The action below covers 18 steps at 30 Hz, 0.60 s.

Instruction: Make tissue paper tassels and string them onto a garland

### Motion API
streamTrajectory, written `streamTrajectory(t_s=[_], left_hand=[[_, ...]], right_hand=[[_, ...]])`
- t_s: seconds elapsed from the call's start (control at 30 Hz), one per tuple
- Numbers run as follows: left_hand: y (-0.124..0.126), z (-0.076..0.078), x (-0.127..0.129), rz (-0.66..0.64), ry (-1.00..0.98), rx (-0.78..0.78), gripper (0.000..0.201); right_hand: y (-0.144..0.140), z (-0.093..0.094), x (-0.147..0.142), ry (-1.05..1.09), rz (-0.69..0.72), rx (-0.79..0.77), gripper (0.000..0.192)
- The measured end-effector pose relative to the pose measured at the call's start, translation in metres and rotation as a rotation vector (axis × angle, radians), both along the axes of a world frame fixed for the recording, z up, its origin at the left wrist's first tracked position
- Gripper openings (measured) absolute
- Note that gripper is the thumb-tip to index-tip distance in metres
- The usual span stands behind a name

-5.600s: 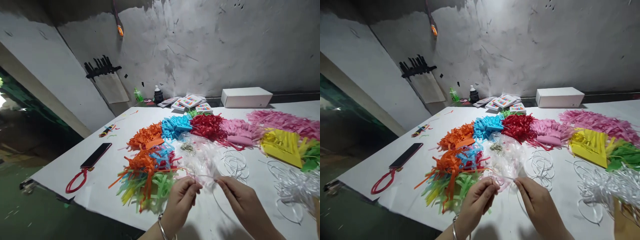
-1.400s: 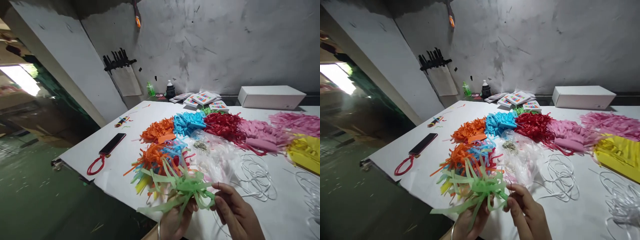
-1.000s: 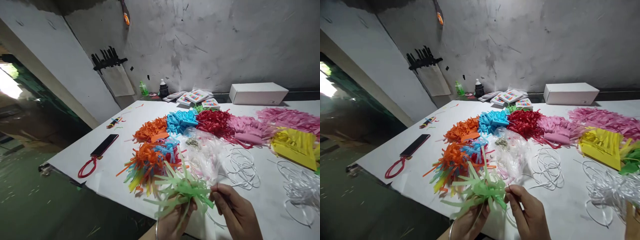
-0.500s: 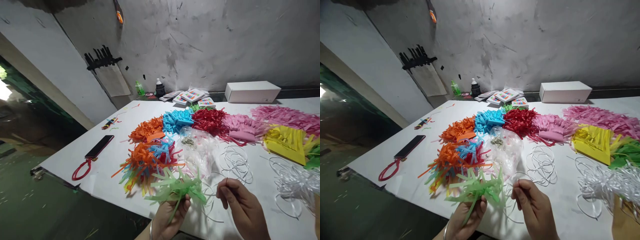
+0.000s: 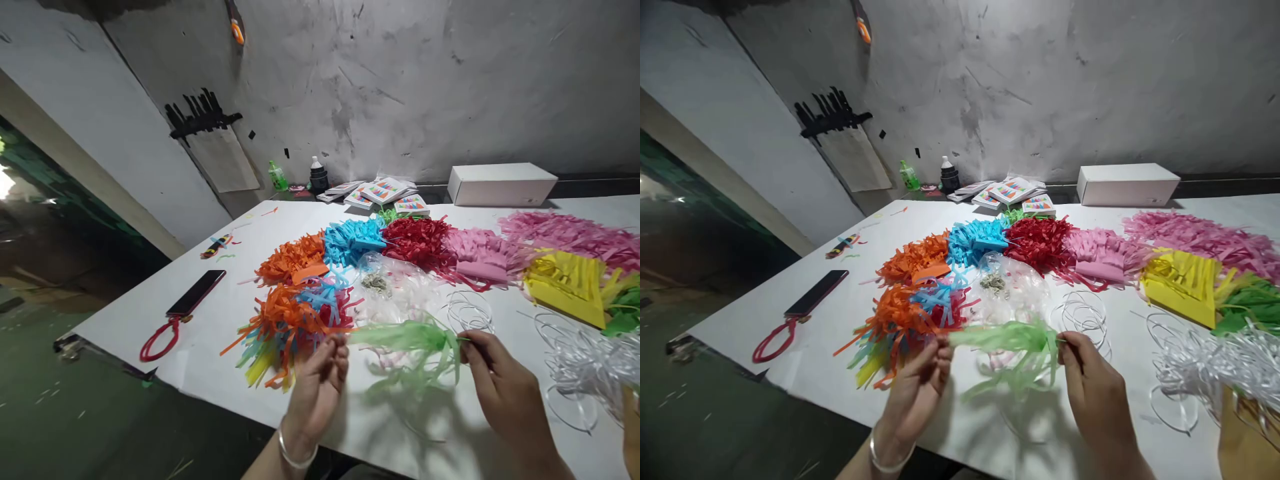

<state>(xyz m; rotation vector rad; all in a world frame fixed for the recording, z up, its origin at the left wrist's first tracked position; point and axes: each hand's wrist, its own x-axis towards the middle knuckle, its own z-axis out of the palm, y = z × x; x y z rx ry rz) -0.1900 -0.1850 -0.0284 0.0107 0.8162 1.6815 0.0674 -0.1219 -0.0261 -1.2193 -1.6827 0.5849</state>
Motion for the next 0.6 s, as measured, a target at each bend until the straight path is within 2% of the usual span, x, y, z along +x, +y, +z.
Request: streamTrajectory(t_s=[0.03,0.07,0.13,0.2,0.27,0.33,0.43,0.5,0.6], left_hand=[[0.002,0.005,-0.007,0.031,0.111,0.049,0.009],[0.003,0.01,-0.012,0.047,0.251,0.11,0.008],[0.0,0.02,-0.008,0.012,0.603,0.287,0.014],[-0.007,0.03,0.008,-0.164,0.942,0.46,0.025],[-0.011,0.04,0.028,-0.396,1.209,0.589,0.034],[-0.011,0.047,0.045,-0.56,1.336,0.618,0.032],[-0.006,0.048,0.054,-0.66,1.286,0.516,0.03],[-0.003,0.042,0.053,-0.686,1.168,0.426,0.037],[-0.003,0.029,0.05,-0.611,1.037,0.305,0.042]], right_hand=[[0.002,0.003,0.005,-0.145,0.018,0.031,0.016],[0.003,0.007,0.008,-0.245,0.099,0.047,0.016],[-0.003,0.019,0.005,-0.278,0.349,0.041,0.016],[-0.013,0.033,-0.004,-0.187,0.579,0.018,0.016],[-0.022,0.045,-0.014,-0.077,0.675,0.007,0.014],[-0.028,0.05,-0.019,0.038,0.632,-0.014,0.012],[-0.033,0.047,-0.021,0.153,0.48,-0.085,0.012],[-0.035,0.041,-0.02,0.172,0.394,-0.158,0.016],[-0.039,0.032,-0.018,0.157,0.283,-0.26,0.021]])
